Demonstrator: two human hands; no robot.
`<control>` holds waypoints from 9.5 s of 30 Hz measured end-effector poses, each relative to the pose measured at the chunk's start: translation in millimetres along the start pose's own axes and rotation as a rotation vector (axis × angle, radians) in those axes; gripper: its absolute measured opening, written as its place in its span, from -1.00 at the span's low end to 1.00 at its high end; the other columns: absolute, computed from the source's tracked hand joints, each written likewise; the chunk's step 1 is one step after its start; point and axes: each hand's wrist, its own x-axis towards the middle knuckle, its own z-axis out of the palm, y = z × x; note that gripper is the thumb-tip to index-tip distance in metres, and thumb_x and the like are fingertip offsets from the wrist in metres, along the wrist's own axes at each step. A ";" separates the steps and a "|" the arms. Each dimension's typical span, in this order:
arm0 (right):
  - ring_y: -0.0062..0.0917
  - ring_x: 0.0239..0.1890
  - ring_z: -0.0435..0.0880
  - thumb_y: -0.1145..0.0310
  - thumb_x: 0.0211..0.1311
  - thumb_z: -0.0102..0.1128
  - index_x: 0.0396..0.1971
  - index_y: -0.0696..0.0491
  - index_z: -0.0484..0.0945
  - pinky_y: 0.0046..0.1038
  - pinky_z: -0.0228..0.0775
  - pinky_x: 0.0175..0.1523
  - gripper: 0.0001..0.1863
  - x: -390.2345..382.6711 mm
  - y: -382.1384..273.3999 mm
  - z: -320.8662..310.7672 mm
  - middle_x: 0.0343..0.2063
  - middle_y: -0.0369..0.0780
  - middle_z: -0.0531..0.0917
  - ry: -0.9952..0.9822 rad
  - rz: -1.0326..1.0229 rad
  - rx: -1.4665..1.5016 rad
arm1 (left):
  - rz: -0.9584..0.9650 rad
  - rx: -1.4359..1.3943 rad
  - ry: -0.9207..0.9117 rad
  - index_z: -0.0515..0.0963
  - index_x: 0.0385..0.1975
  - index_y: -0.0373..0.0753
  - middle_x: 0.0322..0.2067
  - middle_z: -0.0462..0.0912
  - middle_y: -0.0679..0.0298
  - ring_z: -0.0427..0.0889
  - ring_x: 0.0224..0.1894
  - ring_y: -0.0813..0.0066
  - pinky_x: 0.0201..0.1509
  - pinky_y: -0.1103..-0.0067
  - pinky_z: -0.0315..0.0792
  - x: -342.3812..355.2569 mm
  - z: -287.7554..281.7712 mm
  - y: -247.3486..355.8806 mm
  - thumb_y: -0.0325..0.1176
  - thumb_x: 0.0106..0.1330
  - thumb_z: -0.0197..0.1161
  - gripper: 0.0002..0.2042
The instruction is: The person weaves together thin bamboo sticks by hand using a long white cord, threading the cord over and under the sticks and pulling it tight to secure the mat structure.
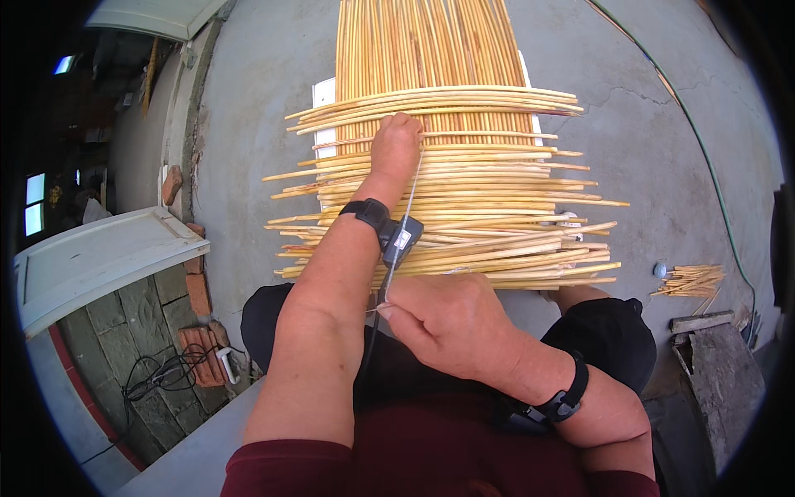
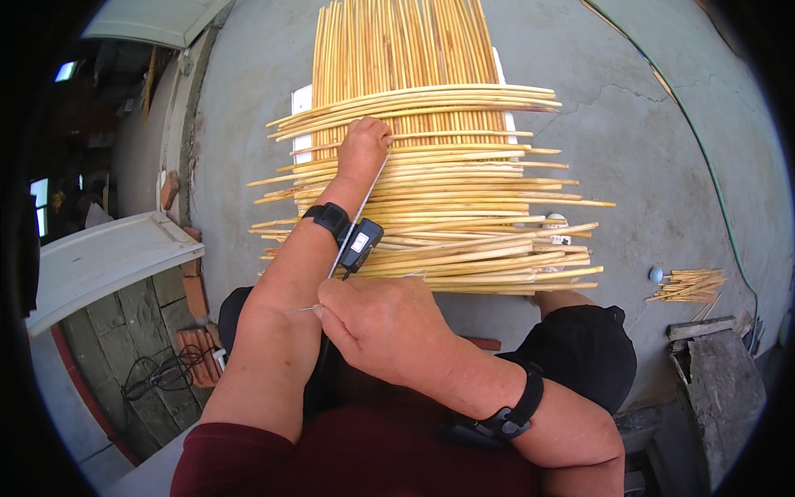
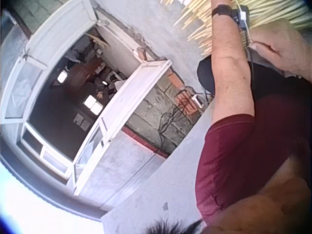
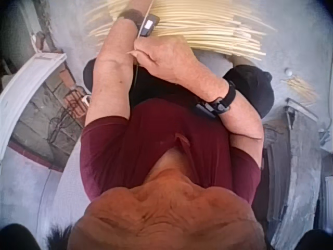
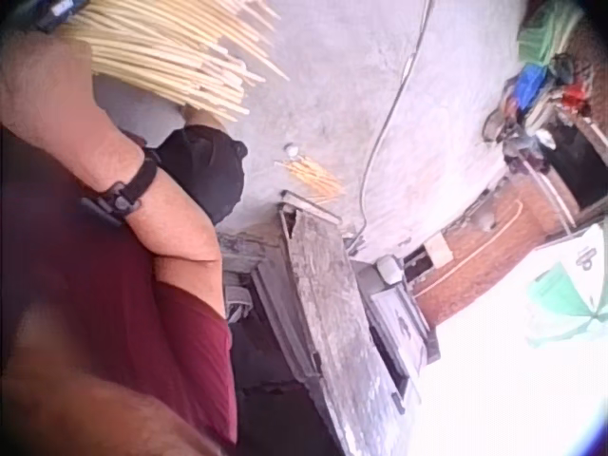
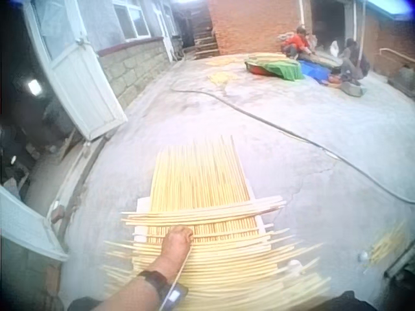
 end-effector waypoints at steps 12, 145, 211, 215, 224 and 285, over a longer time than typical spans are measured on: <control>-0.23 -0.57 0.57 0.38 0.19 0.21 -0.49 0.05 0.45 -0.24 0.38 -0.48 -0.86 11.9 4.5 20.2 -0.61 -0.19 0.56 -0.064 0.010 0.005 | 0.008 -0.029 0.083 0.64 -0.19 -0.23 -0.07 0.60 0.18 0.46 0.11 0.10 0.21 0.23 0.34 -11.9 -2.7 0.7 -0.40 0.23 0.28 -0.83; -0.84 -0.64 0.16 0.33 0.44 0.01 -0.52 0.03 0.43 -0.69 -0.08 -0.55 -0.74 11.8 -11.4 5.5 -0.68 -0.46 0.33 0.029 0.596 1.004 | -0.298 -0.091 0.302 0.57 -0.50 -0.11 -0.37 0.51 0.34 0.43 -0.12 0.27 0.11 0.34 0.25 -19.7 31.6 11.3 -0.41 0.08 0.39 -0.90; -0.87 -0.51 0.22 0.31 0.45 0.03 -0.47 0.04 0.44 -0.70 0.06 -0.46 -0.75 1.6 6.4 22.6 -0.54 -0.51 0.35 -0.024 0.526 1.029 | 0.107 0.227 -0.059 0.61 -0.41 -0.12 -0.38 0.57 0.30 0.56 -0.19 0.25 -0.11 0.35 0.39 -20.0 -27.9 -38.7 -0.43 0.18 0.21 -0.94; -0.86 -0.52 0.20 0.32 0.45 0.03 -0.48 0.04 0.43 -0.69 0.04 -0.46 -0.76 2.7 5.3 23.0 -0.54 -0.51 0.34 -0.017 0.527 1.052 | 0.102 0.207 -0.054 0.63 -0.38 -0.09 -0.40 0.57 0.32 0.57 -0.19 0.29 -0.12 0.35 0.39 -21.4 -26.5 -32.2 -0.46 0.15 0.18 -0.88; -0.82 -0.51 0.22 0.36 0.41 0.06 -0.55 0.06 0.36 -0.63 0.11 -0.43 -0.72 5.9 -7.4 6.9 -0.59 -0.47 0.36 -0.041 0.625 1.089 | 0.060 0.211 -0.036 0.63 -0.40 -0.17 -0.41 0.59 0.24 0.59 -0.22 0.20 -0.14 0.34 0.51 -21.3 -25.6 -28.1 -0.48 0.17 0.19 -0.91; -0.32 -0.50 0.64 0.46 0.17 0.29 -0.41 0.08 0.57 -0.37 0.45 -0.42 -0.94 45.7 -16.0 -19.6 -0.55 -0.19 0.60 0.395 -0.148 -0.182 | -0.679 -1.282 -0.037 0.56 -0.20 -0.32 -0.41 0.64 0.29 0.53 -0.48 0.65 -0.46 0.69 0.36 -32.0 -209.2 67.7 -0.47 0.37 0.18 -0.90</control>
